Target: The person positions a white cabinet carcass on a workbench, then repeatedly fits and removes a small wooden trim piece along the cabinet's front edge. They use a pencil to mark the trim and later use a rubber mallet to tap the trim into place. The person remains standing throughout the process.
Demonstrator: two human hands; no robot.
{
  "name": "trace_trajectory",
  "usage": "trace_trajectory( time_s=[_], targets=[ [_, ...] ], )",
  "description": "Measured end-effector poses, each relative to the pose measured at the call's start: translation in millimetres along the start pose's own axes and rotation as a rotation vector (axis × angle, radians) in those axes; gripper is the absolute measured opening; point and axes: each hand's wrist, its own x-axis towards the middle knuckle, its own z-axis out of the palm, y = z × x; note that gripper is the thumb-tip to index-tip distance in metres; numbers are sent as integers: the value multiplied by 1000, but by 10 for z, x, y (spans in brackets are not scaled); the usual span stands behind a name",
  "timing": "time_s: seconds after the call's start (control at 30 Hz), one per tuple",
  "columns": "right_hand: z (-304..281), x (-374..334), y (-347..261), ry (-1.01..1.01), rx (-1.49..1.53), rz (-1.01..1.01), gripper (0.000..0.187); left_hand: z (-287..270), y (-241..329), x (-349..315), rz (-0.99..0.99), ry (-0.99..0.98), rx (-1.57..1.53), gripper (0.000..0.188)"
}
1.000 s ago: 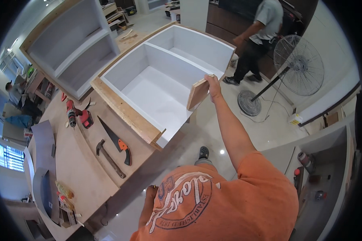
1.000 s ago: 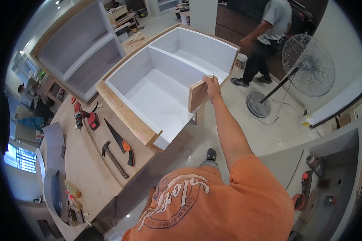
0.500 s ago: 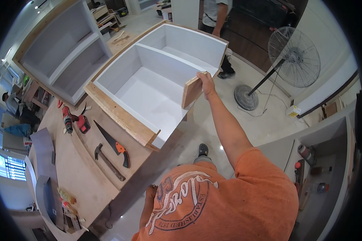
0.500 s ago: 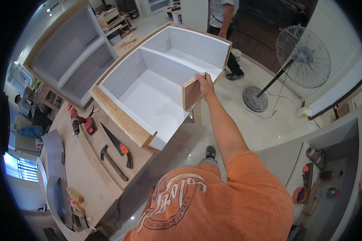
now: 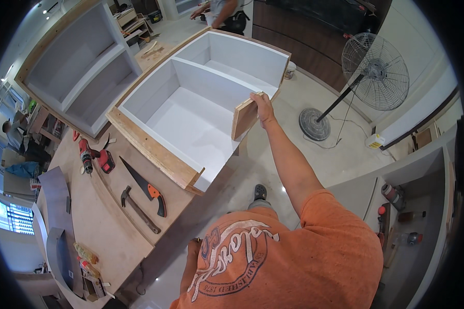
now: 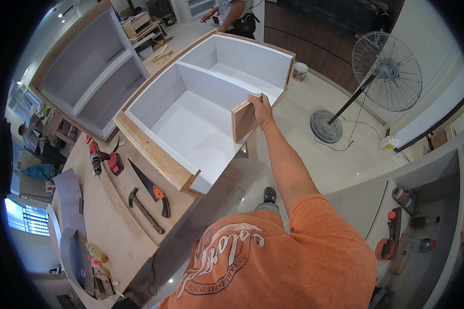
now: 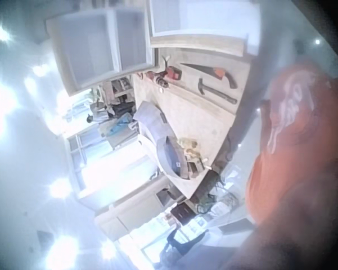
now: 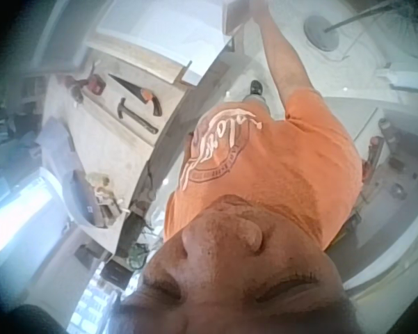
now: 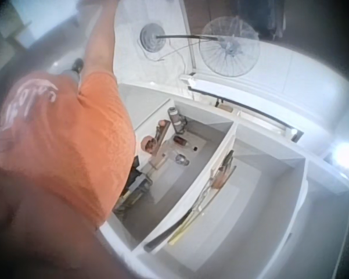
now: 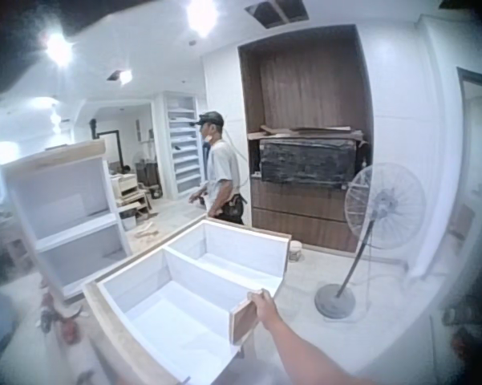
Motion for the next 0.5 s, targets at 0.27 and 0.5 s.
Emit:
trace_trajectory(
  time_s=[0.27,0.5],
  targets=[
    [18,-26,-26,-15,17,-15,52,-7,-1,12,9,-20,4,44],
    [20,-6,8,-11,39,17,52,-5,4,18,-56,-21,-39,41]
  ],
)
